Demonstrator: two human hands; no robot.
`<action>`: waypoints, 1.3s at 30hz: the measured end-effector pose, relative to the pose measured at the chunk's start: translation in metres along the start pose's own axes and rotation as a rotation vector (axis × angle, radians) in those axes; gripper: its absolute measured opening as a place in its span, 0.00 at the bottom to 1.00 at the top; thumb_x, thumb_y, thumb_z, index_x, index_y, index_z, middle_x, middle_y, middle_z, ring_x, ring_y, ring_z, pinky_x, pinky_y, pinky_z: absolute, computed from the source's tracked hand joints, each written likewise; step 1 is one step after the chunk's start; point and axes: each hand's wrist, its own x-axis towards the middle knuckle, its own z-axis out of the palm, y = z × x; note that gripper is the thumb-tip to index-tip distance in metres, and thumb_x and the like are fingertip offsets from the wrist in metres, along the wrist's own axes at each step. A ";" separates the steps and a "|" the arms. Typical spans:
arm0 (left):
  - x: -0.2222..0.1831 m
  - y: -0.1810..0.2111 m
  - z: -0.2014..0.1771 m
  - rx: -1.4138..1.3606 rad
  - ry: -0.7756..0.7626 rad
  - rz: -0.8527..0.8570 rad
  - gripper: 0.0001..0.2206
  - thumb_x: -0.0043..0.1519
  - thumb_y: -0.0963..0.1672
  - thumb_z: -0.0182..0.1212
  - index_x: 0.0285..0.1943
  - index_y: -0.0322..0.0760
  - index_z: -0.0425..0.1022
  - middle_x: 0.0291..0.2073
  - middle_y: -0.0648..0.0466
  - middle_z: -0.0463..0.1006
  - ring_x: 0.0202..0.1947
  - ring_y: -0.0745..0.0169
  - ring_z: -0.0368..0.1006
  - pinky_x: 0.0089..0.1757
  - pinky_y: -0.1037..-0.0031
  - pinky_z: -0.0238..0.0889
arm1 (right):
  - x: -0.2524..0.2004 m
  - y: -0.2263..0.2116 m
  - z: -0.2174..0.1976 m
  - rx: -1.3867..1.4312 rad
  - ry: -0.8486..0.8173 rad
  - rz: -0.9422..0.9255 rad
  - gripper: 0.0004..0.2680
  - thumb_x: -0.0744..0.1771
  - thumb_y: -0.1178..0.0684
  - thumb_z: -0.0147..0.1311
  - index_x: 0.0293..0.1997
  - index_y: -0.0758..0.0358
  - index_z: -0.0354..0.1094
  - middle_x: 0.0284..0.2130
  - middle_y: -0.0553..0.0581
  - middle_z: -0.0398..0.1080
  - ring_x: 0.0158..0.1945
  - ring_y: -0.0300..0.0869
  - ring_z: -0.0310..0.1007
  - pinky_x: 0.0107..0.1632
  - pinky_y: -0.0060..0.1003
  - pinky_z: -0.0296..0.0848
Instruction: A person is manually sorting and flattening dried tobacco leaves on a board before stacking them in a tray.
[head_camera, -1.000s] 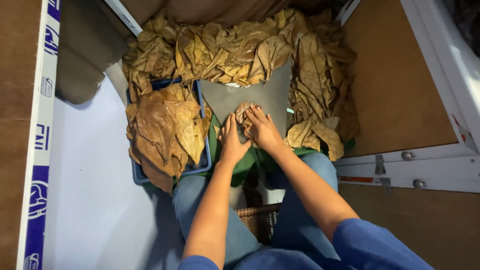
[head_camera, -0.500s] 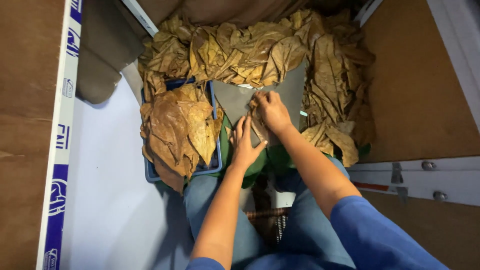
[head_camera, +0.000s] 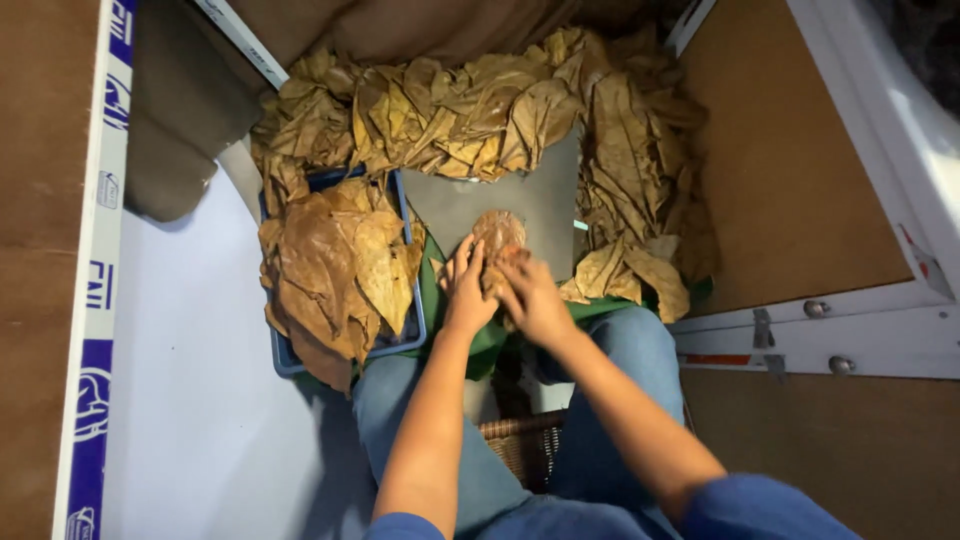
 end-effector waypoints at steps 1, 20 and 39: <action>0.001 0.002 -0.001 0.000 0.006 0.000 0.42 0.48 0.44 0.69 0.77 0.47 0.56 0.75 0.57 0.50 0.67 0.48 0.56 0.58 0.45 0.54 | -0.009 0.010 0.004 0.000 0.000 -0.006 0.15 0.68 0.50 0.56 0.62 0.59 0.71 0.51 0.68 0.70 0.53 0.62 0.70 0.56 0.54 0.69; -0.002 0.028 -0.027 -0.042 -0.084 -0.098 0.44 0.52 0.51 0.70 0.77 0.38 0.51 0.76 0.53 0.47 0.69 0.44 0.53 0.60 0.47 0.51 | 0.061 0.057 0.030 -0.296 -0.334 0.132 0.23 0.70 0.51 0.49 0.77 0.46 0.50 0.74 0.53 0.53 0.74 0.54 0.54 0.69 0.73 0.50; 0.008 0.009 -0.007 -0.042 -0.023 -0.105 0.46 0.47 0.54 0.74 0.77 0.48 0.55 0.74 0.56 0.52 0.66 0.45 0.57 0.60 0.44 0.52 | 0.060 0.001 -0.028 0.124 0.014 -0.043 0.08 0.66 0.61 0.53 0.43 0.53 0.78 0.42 0.57 0.72 0.45 0.59 0.76 0.48 0.47 0.76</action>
